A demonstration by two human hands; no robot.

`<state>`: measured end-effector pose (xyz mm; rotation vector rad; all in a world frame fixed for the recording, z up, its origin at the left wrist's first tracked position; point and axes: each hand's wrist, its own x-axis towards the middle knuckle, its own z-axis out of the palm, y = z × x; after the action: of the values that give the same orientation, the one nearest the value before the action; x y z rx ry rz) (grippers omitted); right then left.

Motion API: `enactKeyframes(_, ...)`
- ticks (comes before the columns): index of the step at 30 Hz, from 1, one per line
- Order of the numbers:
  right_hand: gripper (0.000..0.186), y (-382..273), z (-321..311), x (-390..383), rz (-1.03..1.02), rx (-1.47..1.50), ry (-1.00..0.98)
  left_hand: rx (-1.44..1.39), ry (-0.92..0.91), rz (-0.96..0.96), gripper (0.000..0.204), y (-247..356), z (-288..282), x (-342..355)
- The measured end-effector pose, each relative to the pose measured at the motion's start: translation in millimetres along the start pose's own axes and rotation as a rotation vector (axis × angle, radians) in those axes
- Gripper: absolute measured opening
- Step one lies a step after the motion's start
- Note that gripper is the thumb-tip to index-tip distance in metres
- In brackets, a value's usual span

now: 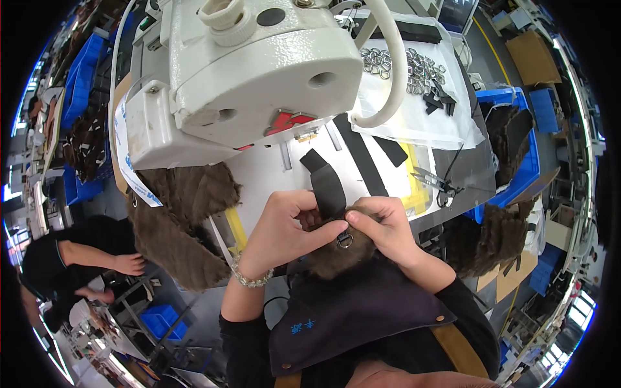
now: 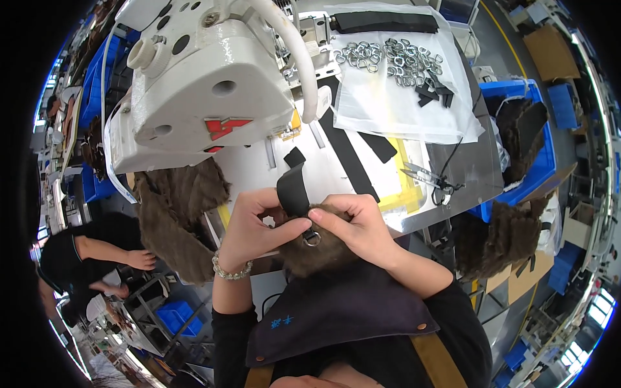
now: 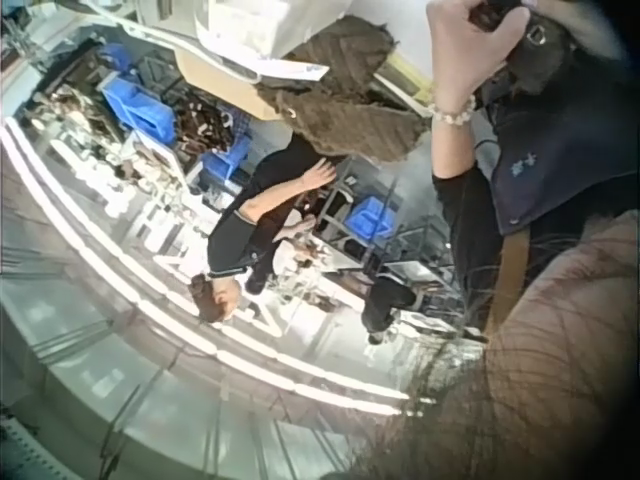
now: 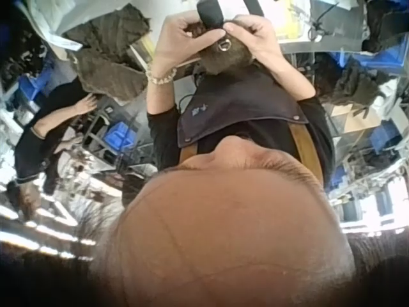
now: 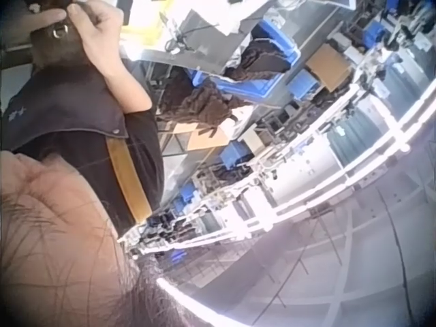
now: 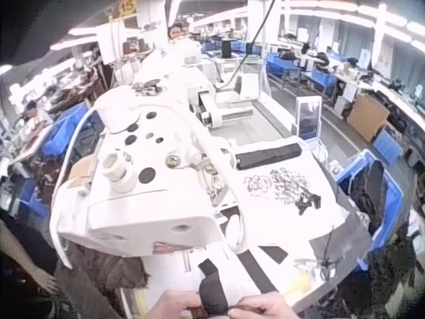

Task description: Sewing faux fur strips and attaching metal d-rings using an industrial sewing machine.

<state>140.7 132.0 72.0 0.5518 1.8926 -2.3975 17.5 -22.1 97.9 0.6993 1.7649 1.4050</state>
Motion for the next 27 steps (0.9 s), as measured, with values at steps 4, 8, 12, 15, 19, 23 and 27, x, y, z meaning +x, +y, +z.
enactKeyframes(4,0.022,-1.9,0.7,-1.4,0.012,-0.004,-0.005,0.038,-0.031,0.016,0.017,4.1,-1.6,1.5)
enactKeyframes(8,0.022,1.9,-0.7,-2.3,0.0,-0.002,0.002,0.111,-0.053,0.043,0.017,3.4,-3.6,2.4)
enactKeyframes(12,0.016,2.8,-1.3,-3.8,-0.027,0.025,-0.043,-0.009,-0.047,-0.003,0.016,0.7,-1.1,3.1)
enactKeyframes(15,0.017,-0.7,-7.6,-11.5,-0.045,-0.048,-0.132,-0.035,0.033,0.097,0.014,-14.1,5.4,0.4)
enactKeyframes(19,0.018,8.8,-23.0,-29.4,-0.043,-0.044,-0.198,-0.436,0.18,0.122,0.01,-11.4,23.6,11.1)
enactKeyframes(23,0.02,21.0,-48.2,-60.2,-0.067,0.114,-0.216,-0.623,0.173,0.126,0.028,-23.4,32.6,29.7)
enactKeyframes(27,0.024,19.2,-94.9,-108.2,-0.139,0.202,0.007,-0.555,0.122,0.096,0.045,-24.7,51.8,35.0)
